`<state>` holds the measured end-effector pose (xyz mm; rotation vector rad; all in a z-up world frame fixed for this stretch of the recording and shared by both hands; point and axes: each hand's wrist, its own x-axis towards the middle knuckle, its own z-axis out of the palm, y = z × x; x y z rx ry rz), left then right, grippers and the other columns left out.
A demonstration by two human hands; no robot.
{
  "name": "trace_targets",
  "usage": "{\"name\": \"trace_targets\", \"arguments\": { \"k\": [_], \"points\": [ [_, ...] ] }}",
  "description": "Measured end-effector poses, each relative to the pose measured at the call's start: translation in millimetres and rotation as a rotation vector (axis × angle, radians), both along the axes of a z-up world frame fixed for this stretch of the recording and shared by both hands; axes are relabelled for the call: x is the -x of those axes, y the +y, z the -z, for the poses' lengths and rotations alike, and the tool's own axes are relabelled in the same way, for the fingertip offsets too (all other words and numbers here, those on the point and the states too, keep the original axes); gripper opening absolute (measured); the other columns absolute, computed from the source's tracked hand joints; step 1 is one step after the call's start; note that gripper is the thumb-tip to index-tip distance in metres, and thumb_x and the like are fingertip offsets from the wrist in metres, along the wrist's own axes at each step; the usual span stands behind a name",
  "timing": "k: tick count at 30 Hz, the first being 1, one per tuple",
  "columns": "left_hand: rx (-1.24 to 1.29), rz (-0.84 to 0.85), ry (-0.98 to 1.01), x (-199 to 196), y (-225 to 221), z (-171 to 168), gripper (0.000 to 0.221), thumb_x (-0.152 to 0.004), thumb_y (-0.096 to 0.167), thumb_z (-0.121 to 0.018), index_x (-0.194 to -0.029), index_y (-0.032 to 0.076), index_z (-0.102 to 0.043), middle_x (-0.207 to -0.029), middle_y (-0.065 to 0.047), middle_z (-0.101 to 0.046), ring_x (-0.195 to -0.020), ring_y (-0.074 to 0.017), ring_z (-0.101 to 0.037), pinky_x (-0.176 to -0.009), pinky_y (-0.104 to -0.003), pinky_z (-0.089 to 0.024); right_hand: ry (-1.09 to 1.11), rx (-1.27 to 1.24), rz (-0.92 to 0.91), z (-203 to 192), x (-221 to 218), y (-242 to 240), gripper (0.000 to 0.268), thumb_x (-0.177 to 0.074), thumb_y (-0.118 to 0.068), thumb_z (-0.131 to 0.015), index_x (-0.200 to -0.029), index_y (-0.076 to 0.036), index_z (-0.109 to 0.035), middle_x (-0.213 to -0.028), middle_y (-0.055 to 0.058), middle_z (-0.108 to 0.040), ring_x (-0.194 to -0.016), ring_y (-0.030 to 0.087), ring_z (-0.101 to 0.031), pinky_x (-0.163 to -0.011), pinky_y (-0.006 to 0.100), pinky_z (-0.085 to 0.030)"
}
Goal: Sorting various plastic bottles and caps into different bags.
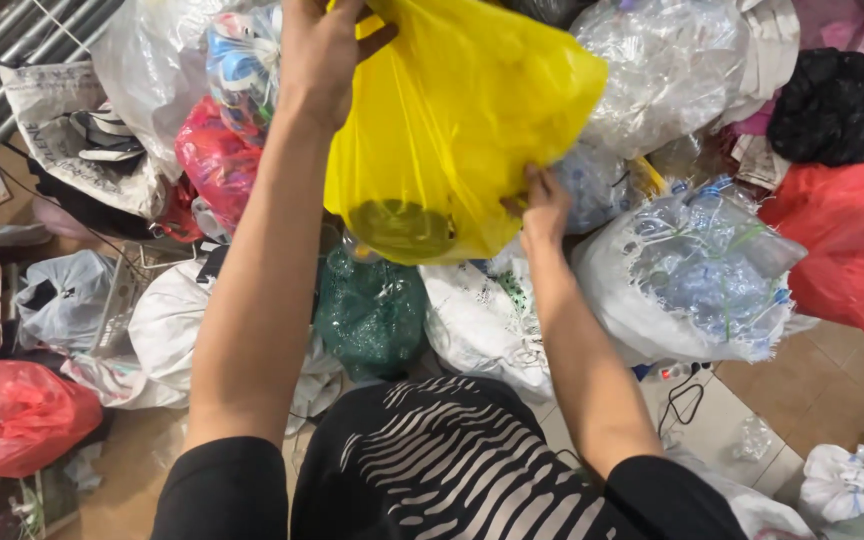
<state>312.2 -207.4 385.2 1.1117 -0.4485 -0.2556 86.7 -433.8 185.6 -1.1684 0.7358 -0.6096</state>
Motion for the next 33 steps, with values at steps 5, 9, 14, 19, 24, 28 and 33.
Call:
{"name": "trace_targets", "arguments": {
  "k": [5,9,14,19,24,28,33],
  "points": [
    [-0.059,-0.045,0.013,-28.4,36.6,17.1,0.02,-0.104,0.021,-0.062,-0.117,0.007,-0.066,-0.111,-0.005,-0.073,-0.107,-0.0233,-0.073,-0.09,-0.049,-0.064,0.114,0.327,-0.194,-19.0,-75.7,-1.7,0.029,-0.099,-0.02,-0.074,-0.115,0.003,-0.079,-0.104,0.015,-0.077,-0.08,0.017,-0.064,-0.072,0.028,-0.052],
    [-0.037,-0.081,0.039,-40.0,63.6,27.3,0.019,-0.104,0.022,-0.064,-0.115,0.007,-0.067,-0.112,-0.006,-0.072,-0.107,-0.025,-0.071,-0.09,-0.05,-0.063,0.159,0.643,-0.29,-35.8,-97.8,-2.8,0.027,-0.092,-0.015,-0.078,-0.111,0.004,-0.073,-0.104,0.009,-0.077,-0.09,0.014,-0.072,-0.079,0.024,-0.055],
    [0.113,-0.136,0.039,-46.5,100.5,25.6,0.023,-0.103,0.02,-0.067,-0.122,0.006,-0.064,-0.117,-0.011,-0.07,-0.112,-0.0298,-0.069,-0.094,-0.054,-0.063,-0.092,0.37,-0.164,-10.3,-71.6,-23.2,0.022,-0.095,-0.005,-0.067,-0.116,0.001,-0.069,-0.108,0.007,-0.074,-0.094,0.017,-0.072,-0.08,0.028,-0.061],
    [0.299,-0.076,-0.008,-52.2,145.7,21.8,0.035,-0.105,0.033,-0.065,-0.13,0.009,-0.056,-0.129,-0.012,-0.063,-0.123,-0.0357,-0.064,-0.101,-0.062,-0.059,-0.06,0.213,0.065,9.2,4.6,-30.2,0.016,-0.097,-0.009,-0.066,-0.112,-0.003,-0.071,-0.107,0.007,-0.073,-0.092,0.015,-0.072,-0.074,0.028,-0.06],
    [0.36,-0.076,-0.101,-30.5,202.1,10.7,0.06,-0.11,0.05,-0.063,-0.146,0.004,-0.05,-0.144,-0.012,-0.055,-0.134,-0.0339,-0.054,-0.108,-0.057,-0.045,0.03,0.084,0.173,77.8,89.2,-30.8,0.02,-0.101,-0.011,-0.068,-0.117,-0.001,-0.07,-0.103,0.01,-0.074,-0.084,0.017,-0.07,-0.07,0.03,-0.054],
    [0.478,0.01,-0.011,21.4,251.5,-6.1,0.056,-0.113,0.047,-0.048,-0.156,0.01,-0.047,-0.154,-0.009,-0.05,-0.146,-0.0287,-0.048,-0.125,-0.047,-0.035,0.111,-0.17,0.142,94.8,136.6,-3.9,0.028,-0.101,-0.015,-0.059,-0.125,0.0,-0.062,-0.112,0.015,-0.072,-0.09,0.025,-0.073,-0.073,0.034,-0.058],
    [0.711,-0.24,0.434,92.9,291.3,11.3,0.054,-0.116,0.041,-0.034,-0.149,0.0,-0.046,-0.148,-0.019,-0.052,-0.137,-0.0366,-0.052,-0.126,-0.051,-0.039,0.158,-0.394,0.065,100.8,147.9,39.9,0.045,-0.098,-0.022,-0.06,-0.138,-0.001,-0.052,-0.13,0.024,-0.064,-0.105,0.033,-0.069,-0.087,0.041,-0.055]
  ]
}}
